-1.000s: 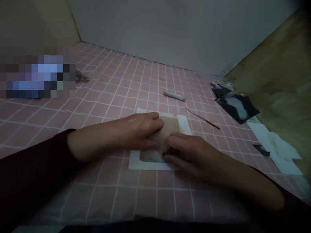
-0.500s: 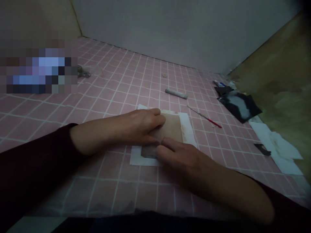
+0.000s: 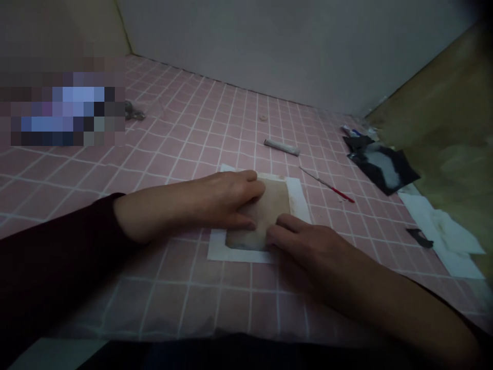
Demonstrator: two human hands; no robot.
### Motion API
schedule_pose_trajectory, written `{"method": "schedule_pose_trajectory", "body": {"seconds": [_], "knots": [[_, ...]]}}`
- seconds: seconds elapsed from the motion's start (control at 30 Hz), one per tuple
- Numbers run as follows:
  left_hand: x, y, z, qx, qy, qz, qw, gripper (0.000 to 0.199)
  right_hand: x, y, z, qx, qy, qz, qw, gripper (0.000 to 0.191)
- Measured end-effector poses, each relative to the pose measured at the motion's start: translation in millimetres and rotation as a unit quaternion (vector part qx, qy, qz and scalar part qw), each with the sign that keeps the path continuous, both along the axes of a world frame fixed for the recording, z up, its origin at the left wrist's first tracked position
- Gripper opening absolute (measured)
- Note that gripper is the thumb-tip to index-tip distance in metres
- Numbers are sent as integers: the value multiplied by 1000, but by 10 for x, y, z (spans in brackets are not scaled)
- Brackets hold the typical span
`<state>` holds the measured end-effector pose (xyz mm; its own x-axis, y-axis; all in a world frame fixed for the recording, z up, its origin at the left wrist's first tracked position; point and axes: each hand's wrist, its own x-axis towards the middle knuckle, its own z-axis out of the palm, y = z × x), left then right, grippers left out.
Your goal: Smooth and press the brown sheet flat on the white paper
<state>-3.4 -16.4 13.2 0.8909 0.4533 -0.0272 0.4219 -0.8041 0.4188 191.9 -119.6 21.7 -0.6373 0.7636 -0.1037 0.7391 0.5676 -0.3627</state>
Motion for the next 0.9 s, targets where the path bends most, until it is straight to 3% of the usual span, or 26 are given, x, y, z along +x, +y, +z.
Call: {"method": "schedule_pose_trajectory", "body": {"seconds": [0.07,0.2,0.37,0.53,0.63,0.8,0.9], "knots": [[0,0,-3,0,-3,0,1000,19,-27,9,-14,-2,10,-9,1000,25],[12,-2,-3,12,-3,9,1000,18,-89,9,-45,28,63,37,997,21],[16,0,23,-1,2,1,1000,21,46,-37,41,-15,-11,-7,1000,26],[17,-4,21,6,4,11,1000,18,-56,-7,-35,54,35,11,998,17],[18,0,2,0,4,14,1000,19,-3,-9,-69,45,34,24,998,17],[14,14,-24,-4,7,13,1000,27,255,-110,-32,30,-24,-63,997,16],[7,17,-30,-1,6,12,1000,26,178,-131,-55,52,-11,-57,997,15]]}}
